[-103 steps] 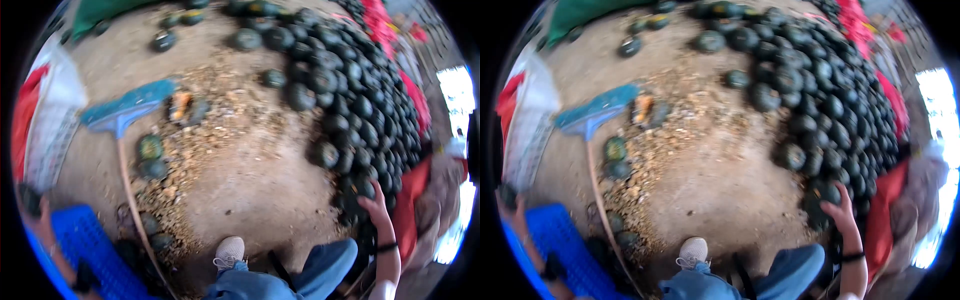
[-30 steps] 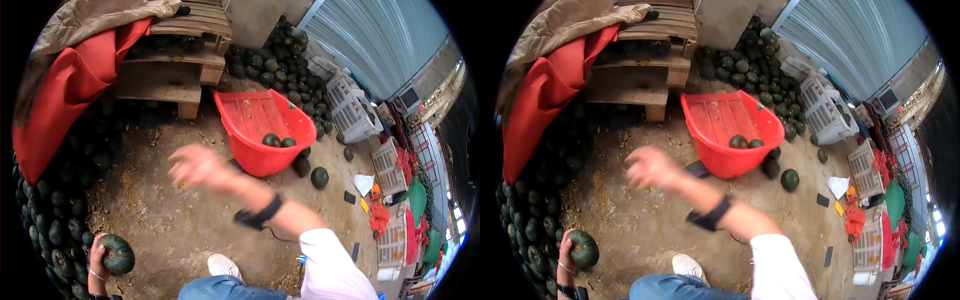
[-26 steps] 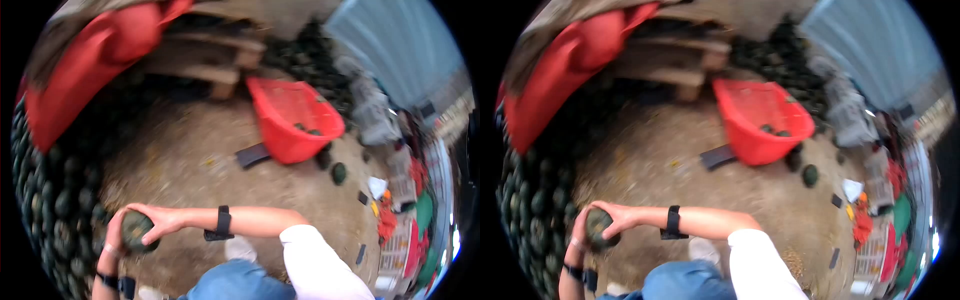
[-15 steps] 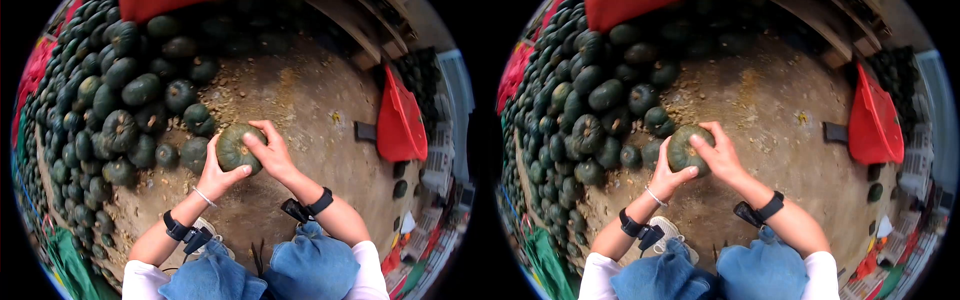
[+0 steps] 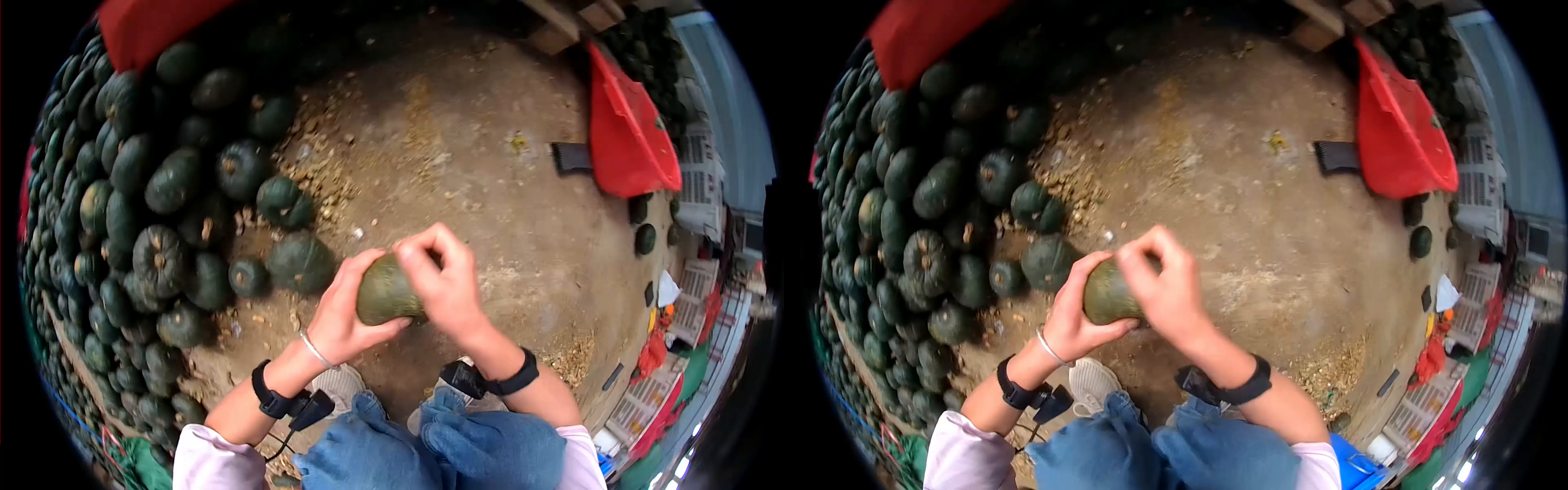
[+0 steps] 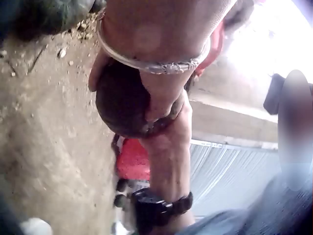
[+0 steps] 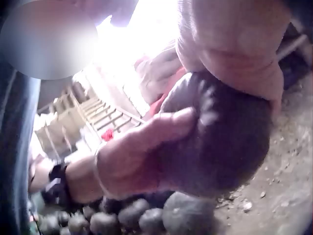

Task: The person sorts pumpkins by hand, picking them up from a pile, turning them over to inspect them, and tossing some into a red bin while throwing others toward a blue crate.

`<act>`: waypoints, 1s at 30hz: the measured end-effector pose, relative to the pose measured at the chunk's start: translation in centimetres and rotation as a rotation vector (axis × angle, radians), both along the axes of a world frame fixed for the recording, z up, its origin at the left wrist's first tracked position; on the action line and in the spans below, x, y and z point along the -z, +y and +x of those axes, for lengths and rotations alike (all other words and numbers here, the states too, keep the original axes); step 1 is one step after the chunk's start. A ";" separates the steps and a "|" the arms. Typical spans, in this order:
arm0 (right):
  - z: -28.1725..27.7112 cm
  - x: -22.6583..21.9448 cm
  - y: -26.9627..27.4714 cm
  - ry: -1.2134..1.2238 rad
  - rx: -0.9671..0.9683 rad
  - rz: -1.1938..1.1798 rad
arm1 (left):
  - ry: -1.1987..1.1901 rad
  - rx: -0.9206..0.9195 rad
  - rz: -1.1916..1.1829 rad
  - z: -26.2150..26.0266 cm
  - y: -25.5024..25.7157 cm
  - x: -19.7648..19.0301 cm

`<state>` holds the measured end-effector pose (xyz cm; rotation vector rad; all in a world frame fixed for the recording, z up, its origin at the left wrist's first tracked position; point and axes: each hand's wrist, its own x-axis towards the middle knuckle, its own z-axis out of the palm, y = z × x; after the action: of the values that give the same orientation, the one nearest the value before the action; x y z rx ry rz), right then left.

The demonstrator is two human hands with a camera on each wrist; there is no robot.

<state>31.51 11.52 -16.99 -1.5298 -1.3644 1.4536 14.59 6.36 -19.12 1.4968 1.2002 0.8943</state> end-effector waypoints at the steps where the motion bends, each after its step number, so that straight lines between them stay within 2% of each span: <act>1: -0.3 1.4 -0.3 0.083 0.089 -0.107 | 0.089 0.014 0.021 0.1 -0.4 0.0; 3: 0.0 2.3 -0.4 0.320 0.125 -0.267 | 0.166 0.035 0.104 0.0 -1.4 0.1; 5: 1.3 2.3 0.2 0.496 0.075 -0.501 | 0.143 -0.030 -0.008 0.6 -2.0 -1.0; 7: 0.4 2.0 -1.9 0.200 -0.124 0.133 | 0.136 -0.145 -0.115 1.0 -2.1 -1.6; 8: 0.2 0.5 -2.3 -0.146 -0.338 0.513 | 0.139 -0.211 -0.178 1.1 -2.2 -1.2; 9: 0.2 1.2 -2.2 -0.126 -0.316 0.549 | 0.139 -0.258 -0.246 1.5 -2.4 -1.1; 10: 0.6 2.0 -1.8 -0.045 -0.268 0.380 | 0.297 -0.216 -0.208 2.2 -2.5 -2.2; 11: 1.1 2.8 -1.2 0.035 -0.217 0.209 | 0.314 -0.153 -0.141 2.5 -2.4 -2.4; 12: 1.8 4.6 -0.5 0.096 -0.148 0.141 | 0.328 -0.084 -0.078 2.7 -2.3 -2.6; 13: 3.3 5.0 1.0 0.295 0.089 -0.207 | 0.342 -0.008 -0.016 3.1 -2.2 -2.9; 14: 5.8 5.4 2.3 0.327 0.104 -0.308 | 0.311 0.005 0.009 4.1 -2.0 -3.3; 16: 10.6 4.0 3.8 0.081 0.090 0.013 | 0.201 -0.056 -0.254 5.1 -1.3 -4.5; 17: 13.6 2.9 4.8 -0.029 0.156 0.187 | 0.147 -0.100 -0.386 5.3 -1.0 -5.1; 18: 17.7 1.5 6.1 -0.179 0.152 0.359 | 0.123 -0.079 -0.439 5.0 -0.6 -5.4; 19: 21.7 -0.8 7.3 -0.449 0.136 0.501 | -0.087 -0.050 -0.481 4.7 -0.5 -4.8; 20: 26.3 -1.6 8.8 -0.640 0.214 0.630 | -0.294 -0.025 -0.515 4.0 -0.6 -3.4; 21: 31.4 -2.6 10.2 -0.948 0.247 0.698 | -0.500 -0.001 -0.541 3.4 -0.8 -2.6; 22: 36.9 -3.4 11.7 -1.123 0.278 0.721 | -0.760 -0.045 -0.740 3.4 -1.9 -2.7; 23: 44.3 -2.3 13.4 -1.333 0.358 0.807 | -0.905 -0.155 -0.883 3.5 -1.4 -2.3; 24: 52.5 -0.4 15.2 -1.578 0.527 0.780 | -1.014 -0.194 -0.862 3.0 -0.5 -2.2; 25: 58.2 0.6 16.5 -1.643 0.617 0.670 | -1.129 -0.232 -0.838 2.5 0.4 -1.8; 26: 59.2 0.7 16.4 -1.620 0.754 0.560 | -1.184 -0.177 -0.822 2.2 0.8 -1.0; 27: 62.7 1.6 17.9 -1.467 0.829 0.450 | -1.261 -0.095 -0.834 1.9 1.1 -0.5; 28: 63.4 1.9 18.2 -1.126 0.893 0.293 | -1.337 -0.017 -0.843 1.7 1.2 -0.2; 29: 62.0 1.6 17.9 -0.593 0.974 0.075 | -1.409 0.061 -0.853 1.4 1.3 -0.1; 30: 60.8 1.6 17.9 -0.224 1.069 -0.095 | -1.456 0.006 -0.872 1.2 1.1 -0.1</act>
<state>92.29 29.40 -18.58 -2.0384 -0.3800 0.6745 15.80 7.46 -19.00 -0.0359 0.3154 0.9340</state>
